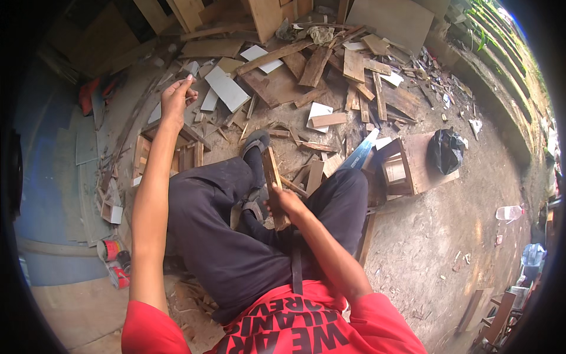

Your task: The person sits on the floor and assembles a wooden frame by hand. They pick up various wooden pieces, fit them into the frame structure, and use a hammer to secure the joints. The person also moves aside debris and other materials to access the work area.

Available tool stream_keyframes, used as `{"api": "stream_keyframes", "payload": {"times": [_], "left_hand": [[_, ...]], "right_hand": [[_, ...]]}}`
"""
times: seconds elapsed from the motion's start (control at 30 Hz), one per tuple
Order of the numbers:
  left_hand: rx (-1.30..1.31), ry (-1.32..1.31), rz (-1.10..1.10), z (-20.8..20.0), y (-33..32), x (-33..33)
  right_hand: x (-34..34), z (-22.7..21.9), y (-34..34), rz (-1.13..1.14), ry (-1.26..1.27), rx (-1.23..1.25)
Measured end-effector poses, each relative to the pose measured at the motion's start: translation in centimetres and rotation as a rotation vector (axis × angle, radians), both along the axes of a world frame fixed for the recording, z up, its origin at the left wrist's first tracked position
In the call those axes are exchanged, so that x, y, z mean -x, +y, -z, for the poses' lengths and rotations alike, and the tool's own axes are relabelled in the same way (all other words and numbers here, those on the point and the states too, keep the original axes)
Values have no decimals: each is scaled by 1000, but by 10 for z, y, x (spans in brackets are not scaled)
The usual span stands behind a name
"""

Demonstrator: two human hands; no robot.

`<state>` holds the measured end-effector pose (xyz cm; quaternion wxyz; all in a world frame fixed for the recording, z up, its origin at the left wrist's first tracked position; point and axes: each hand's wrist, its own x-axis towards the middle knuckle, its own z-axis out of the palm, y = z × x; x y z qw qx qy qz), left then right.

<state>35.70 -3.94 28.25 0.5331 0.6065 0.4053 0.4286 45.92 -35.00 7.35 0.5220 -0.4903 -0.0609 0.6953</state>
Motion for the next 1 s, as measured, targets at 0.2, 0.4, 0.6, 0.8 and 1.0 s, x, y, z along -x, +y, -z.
{"api": "stream_keyframes", "payload": {"times": [0.2,0.4,0.6,0.8,1.0], "left_hand": [[-100,114,77,-1,-7,18],[-149,264,66,1,-12,55],[-324,436,152,-21,-25,86],[-747,921,506,-92,-76,24],[-538,1133,634,-77,-112,41]], "right_hand": [[-93,15,59,395,-372,-266],[-145,104,35,-40,-1389,43],[-133,173,31,-84,-1447,180],[-287,296,19,-192,-1583,594],[-106,229,71,-301,-1508,752]]}}
